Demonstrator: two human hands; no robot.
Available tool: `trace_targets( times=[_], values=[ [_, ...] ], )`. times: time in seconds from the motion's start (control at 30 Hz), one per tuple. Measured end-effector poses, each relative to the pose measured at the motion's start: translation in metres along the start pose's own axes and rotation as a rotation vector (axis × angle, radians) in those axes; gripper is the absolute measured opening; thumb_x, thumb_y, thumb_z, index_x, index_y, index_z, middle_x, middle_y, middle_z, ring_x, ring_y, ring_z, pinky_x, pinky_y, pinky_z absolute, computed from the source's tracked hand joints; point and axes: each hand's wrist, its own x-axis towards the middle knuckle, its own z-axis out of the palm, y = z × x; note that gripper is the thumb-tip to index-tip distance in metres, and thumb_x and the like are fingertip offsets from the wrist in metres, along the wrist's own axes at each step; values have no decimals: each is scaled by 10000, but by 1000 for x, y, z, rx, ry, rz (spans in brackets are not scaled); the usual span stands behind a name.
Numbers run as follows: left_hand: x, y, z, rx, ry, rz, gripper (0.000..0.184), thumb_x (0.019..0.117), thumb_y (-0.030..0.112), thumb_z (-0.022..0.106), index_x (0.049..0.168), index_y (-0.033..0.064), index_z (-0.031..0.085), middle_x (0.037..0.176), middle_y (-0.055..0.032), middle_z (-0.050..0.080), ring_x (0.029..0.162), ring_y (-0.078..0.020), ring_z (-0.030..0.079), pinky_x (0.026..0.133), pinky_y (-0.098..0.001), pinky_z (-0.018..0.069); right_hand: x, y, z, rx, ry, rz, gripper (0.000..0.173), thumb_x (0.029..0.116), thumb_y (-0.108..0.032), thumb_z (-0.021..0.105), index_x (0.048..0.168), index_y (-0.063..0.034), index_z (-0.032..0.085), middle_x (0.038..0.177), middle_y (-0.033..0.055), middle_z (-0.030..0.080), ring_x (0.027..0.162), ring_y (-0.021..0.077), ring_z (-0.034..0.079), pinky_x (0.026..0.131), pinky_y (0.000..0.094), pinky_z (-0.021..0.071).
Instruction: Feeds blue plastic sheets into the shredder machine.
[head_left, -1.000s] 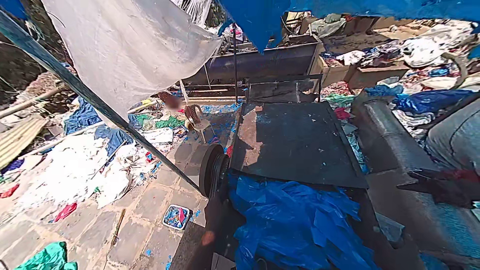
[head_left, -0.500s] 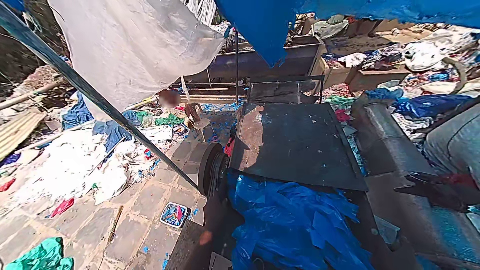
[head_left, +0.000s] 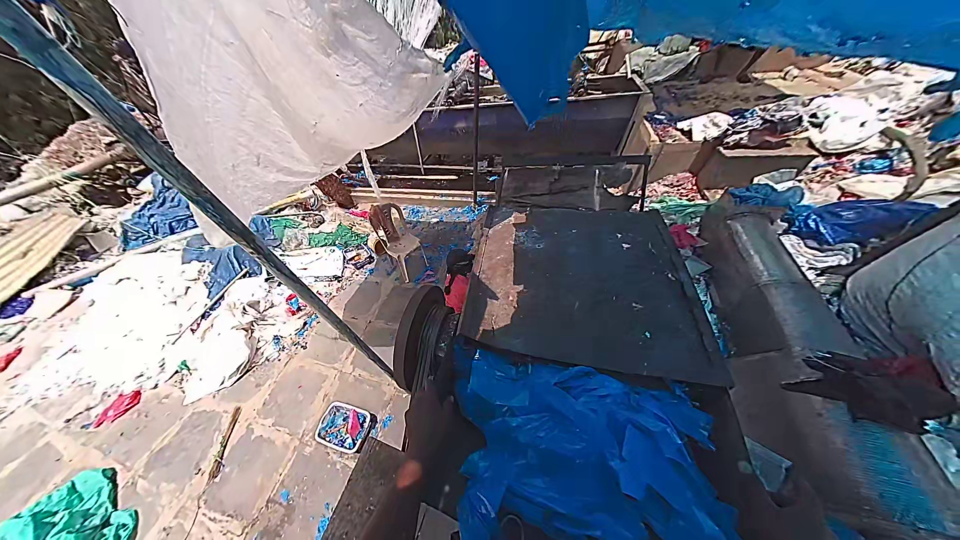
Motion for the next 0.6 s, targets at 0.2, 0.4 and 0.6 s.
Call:
trace_targets(
  times=[0.2,0.4,0.6],
  values=[
    [-1,2,-2,13,-1,-6,575,973,466,592,1429,125,513,1233,-119,696,1135,-307,684,928,-540,560,0,0,2,6,11,-7,805,1011,-433,589,1619,-44,235,1421,327,525,1227,441,585,1005,601,482],
    [-11,7,-16,-23,-28,-4,557,979,426,612,1424,104,518,1256,-140,686,1159,-324,674,956,-549,545,-49,-55,-12,68,17,40,768,1009,-335,618,1605,-11,258,1404,331,536,1205,427,601,988,571,490],
    [-1,2,-3,12,-8,-7,572,969,454,600,1429,127,510,1212,-123,705,1117,-313,691,919,-548,561,-41,-44,-11,59,18,45,748,999,-339,637,1583,-3,310,1359,312,568,1152,405,623,947,566,511]
  ],
)
